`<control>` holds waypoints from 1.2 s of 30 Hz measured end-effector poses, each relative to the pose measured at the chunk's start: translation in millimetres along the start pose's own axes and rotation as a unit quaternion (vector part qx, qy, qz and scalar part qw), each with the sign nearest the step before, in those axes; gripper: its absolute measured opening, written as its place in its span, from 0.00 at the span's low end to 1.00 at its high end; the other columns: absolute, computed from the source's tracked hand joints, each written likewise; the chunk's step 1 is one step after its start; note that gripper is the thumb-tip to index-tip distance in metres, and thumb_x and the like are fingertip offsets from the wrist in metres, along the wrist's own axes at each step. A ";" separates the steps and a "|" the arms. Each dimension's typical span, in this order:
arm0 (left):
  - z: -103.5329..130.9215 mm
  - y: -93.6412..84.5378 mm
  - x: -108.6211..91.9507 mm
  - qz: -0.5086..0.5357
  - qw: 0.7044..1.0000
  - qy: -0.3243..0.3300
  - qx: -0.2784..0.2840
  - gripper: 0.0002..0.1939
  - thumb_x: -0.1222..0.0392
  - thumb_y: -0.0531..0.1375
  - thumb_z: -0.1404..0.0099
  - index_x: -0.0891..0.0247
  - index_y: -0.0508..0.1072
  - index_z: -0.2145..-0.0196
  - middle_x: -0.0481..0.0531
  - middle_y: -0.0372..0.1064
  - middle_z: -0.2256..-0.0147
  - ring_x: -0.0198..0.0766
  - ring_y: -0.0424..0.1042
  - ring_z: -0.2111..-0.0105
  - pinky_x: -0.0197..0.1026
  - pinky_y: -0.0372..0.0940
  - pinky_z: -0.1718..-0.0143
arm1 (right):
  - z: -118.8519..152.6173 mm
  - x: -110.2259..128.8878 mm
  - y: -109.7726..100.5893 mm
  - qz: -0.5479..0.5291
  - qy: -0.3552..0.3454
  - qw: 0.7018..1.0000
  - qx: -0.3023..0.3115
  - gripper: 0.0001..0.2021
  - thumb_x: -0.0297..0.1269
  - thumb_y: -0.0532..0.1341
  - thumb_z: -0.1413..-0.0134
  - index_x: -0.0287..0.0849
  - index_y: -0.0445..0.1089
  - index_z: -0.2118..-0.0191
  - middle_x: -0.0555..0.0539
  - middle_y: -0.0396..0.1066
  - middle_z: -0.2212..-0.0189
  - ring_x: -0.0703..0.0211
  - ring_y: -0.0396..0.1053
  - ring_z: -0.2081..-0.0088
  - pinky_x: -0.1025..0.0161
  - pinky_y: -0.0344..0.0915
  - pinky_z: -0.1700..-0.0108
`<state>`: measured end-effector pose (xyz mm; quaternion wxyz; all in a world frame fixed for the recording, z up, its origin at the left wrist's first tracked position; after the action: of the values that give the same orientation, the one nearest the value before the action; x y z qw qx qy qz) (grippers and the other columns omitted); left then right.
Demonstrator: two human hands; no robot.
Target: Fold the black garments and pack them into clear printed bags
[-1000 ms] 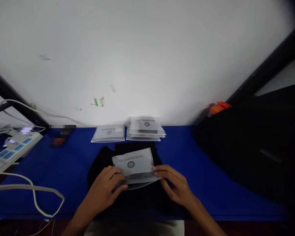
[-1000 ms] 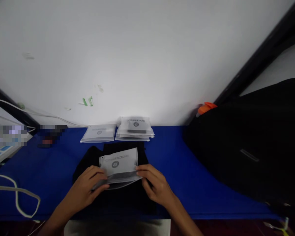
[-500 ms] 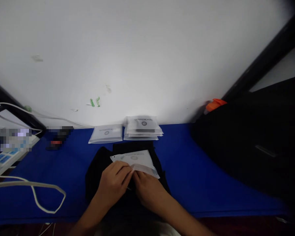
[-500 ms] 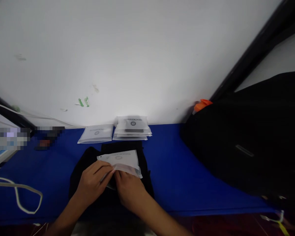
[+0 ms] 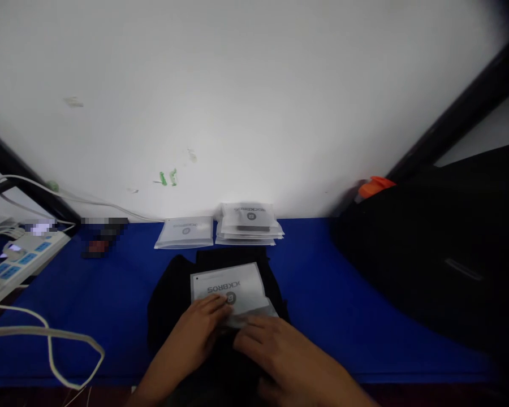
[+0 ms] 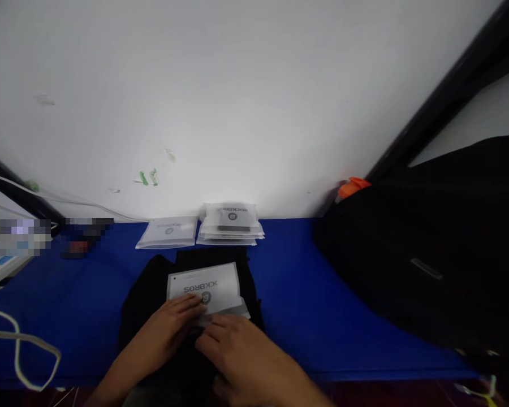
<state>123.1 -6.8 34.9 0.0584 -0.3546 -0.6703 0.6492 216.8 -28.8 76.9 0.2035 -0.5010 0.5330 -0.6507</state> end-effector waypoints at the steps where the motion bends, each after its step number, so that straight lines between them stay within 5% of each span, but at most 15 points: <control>1: 2.0 3.1 1.5 -0.007 1.000 -0.003 -0.001 0.28 0.75 0.51 0.41 0.58 0.71 0.45 0.53 0.68 0.43 0.46 0.68 0.43 0.53 0.69 0.46 | 6.3 -2.1 -8.2 -0.025 0.007 1.000 -0.016 0.16 0.30 0.58 0.56 0.43 0.70 0.57 0.46 0.75 0.63 0.51 0.72 0.58 0.57 0.69 0.55; 5: 7.7 -18.5 19.8 -0.013 0.997 -0.013 -0.080 0.31 0.77 0.49 0.44 0.56 0.73 0.48 0.50 0.74 0.49 0.42 0.74 0.50 0.48 0.72 0.50 | 31.4 -12.8 -48.6 -0.051 -0.006 0.988 -0.143 0.24 0.29 0.55 0.55 0.44 0.65 0.48 0.45 0.75 0.58 0.52 0.73 0.56 0.54 0.68 0.52; 9: 14.8 -102.3 53.4 -0.050 0.956 -0.030 -0.287 0.22 0.69 0.50 0.34 0.57 0.72 0.46 0.51 0.75 0.50 0.41 0.76 0.52 0.43 0.72 0.52 | 48.7 -19.2 -77.3 -0.068 -0.050 0.962 -0.259 0.25 0.29 0.55 0.51 0.45 0.61 0.45 0.43 0.74 0.55 0.53 0.73 0.56 0.55 0.70 0.54; 11: 15.4 -140.3 73.0 -0.079 0.923 -0.058 -0.373 0.18 0.65 0.52 0.32 0.58 0.73 0.48 0.51 0.76 0.52 0.41 0.76 0.53 0.44 0.71 0.51 | 47.4 -23.6 -77.1 -0.073 -0.048 0.960 -0.266 0.25 0.29 0.55 0.52 0.45 0.61 0.45 0.43 0.74 0.55 0.53 0.73 0.56 0.56 0.70 0.55; 13: 7.0 -160.3 94.0 -0.090 0.905 -0.075 -0.409 0.16 0.63 0.52 0.31 0.61 0.74 0.50 0.53 0.76 0.52 0.42 0.75 0.53 0.46 0.69 0.49 | 40.5 -28.3 -69.2 -0.057 -0.034 0.967 -0.247 0.28 0.26 0.54 0.56 0.44 0.61 0.45 0.43 0.74 0.54 0.53 0.73 0.55 0.54 0.69 0.53; 15: -13.3 -158.6 119.0 -0.094 0.919 -0.083 -0.373 0.17 0.62 0.50 0.31 0.62 0.76 0.52 0.53 0.77 0.54 0.43 0.75 0.52 0.48 0.68 0.47 | 31.2 -32.2 -57.8 -0.039 -0.024 0.975 -0.216 0.31 0.24 0.53 0.61 0.44 0.62 0.46 0.43 0.74 0.53 0.52 0.72 0.53 0.51 0.67 0.50; 19: -55.0 -113.4 187.1 -0.061 0.970 -0.162 -0.172 0.20 0.64 0.48 0.35 0.65 0.77 0.53 0.56 0.74 0.50 0.44 0.72 0.47 0.47 0.64 0.43 | 15.2 -33.7 -37.5 -0.018 -0.037 0.986 -0.161 0.35 0.21 0.51 0.69 0.42 0.63 0.47 0.42 0.70 0.48 0.49 0.66 0.46 0.45 0.62 0.45; 22: -67.3 -93.9 208.4 -0.045 0.979 -0.168 -0.102 0.17 0.62 0.55 0.41 0.63 0.78 0.56 0.56 0.76 0.51 0.47 0.73 0.49 0.48 0.66 0.44 | 8.2 -38.2 -29.2 0.021 -0.022 0.989 -0.147 0.36 0.16 0.50 0.71 0.44 0.66 0.50 0.42 0.61 0.40 0.46 0.55 0.38 0.40 0.54 0.40; 24: -70.5 -89.4 201.1 -0.041 0.982 -0.165 -0.082 0.18 0.60 0.58 0.42 0.63 0.77 0.54 0.57 0.74 0.49 0.50 0.71 0.46 0.52 0.63 0.42 | 4.2 -45.2 -24.5 0.048 0.005 0.990 -0.136 0.36 0.14 0.50 0.72 0.45 0.68 0.51 0.42 0.55 0.36 0.44 0.49 0.36 0.39 0.52 0.39; 26: -70.8 -86.7 173.4 -0.039 0.984 -0.155 -0.082 0.23 0.56 0.59 0.40 0.63 0.73 0.48 0.59 0.68 0.43 0.53 0.64 0.41 0.56 0.56 0.38 | -0.7 -52.5 -19.1 0.065 0.027 0.991 -0.117 0.37 0.12 0.50 0.72 0.45 0.69 0.51 0.43 0.50 0.34 0.44 0.46 0.35 0.39 0.52 0.39; 28: -69.8 -77.7 127.2 -0.023 0.988 -0.121 -0.088 0.30 0.49 0.59 0.37 0.60 0.64 0.40 0.58 0.60 0.38 0.51 0.58 0.37 0.56 0.51 0.35 | -6.4 -57.7 -13.8 0.068 0.035 0.992 -0.101 0.37 0.12 0.52 0.70 0.46 0.69 0.51 0.43 0.48 0.33 0.44 0.44 0.34 0.40 0.51 0.38; 30: -69.7 -48.0 63.4 0.101 0.995 -0.002 -0.018 0.46 0.45 0.67 0.44 0.57 0.53 0.34 0.58 0.52 0.34 0.51 0.54 0.35 0.55 0.51 0.35 | -12.0 -60.0 -9.3 0.058 0.032 0.994 -0.092 0.35 0.12 0.54 0.68 0.46 0.69 0.50 0.42 0.48 0.34 0.44 0.43 0.34 0.41 0.53 0.38; 32: -64.7 -20.3 19.6 0.202 0.977 0.047 0.041 0.58 0.45 0.71 0.52 0.58 0.44 0.32 0.60 0.47 0.33 0.53 0.51 0.34 0.56 0.51 0.35 | -15.4 -60.0 -7.1 0.049 0.023 0.994 -0.098 0.33 0.13 0.55 0.65 0.44 0.68 0.50 0.40 0.50 0.35 0.44 0.44 0.34 0.43 0.56 0.39; 36: -56.2 -3.1 13.3 0.296 0.955 -0.025 0.009 0.55 0.58 0.70 0.48 0.56 0.41 0.32 0.62 0.51 0.36 0.53 0.56 0.37 0.57 0.56 0.38 | -11.1 -61.0 -11.3 0.063 0.026 0.988 -0.142 0.36 0.13 0.52 0.61 0.43 0.63 0.43 0.37 0.51 0.37 0.45 0.47 0.35 0.43 0.59 0.40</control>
<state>142.3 47.5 41.2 -0.1496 -0.5200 -0.5308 0.6523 235.5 29.3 61.3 0.1568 -0.4733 0.6552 -0.5675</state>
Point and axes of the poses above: each hand's wrist, its own z-axis away from the middle knuckle, its own y-axis out of the palm, x = y × z, the point moved 9 cm from there along -z, towards the middle knuckle
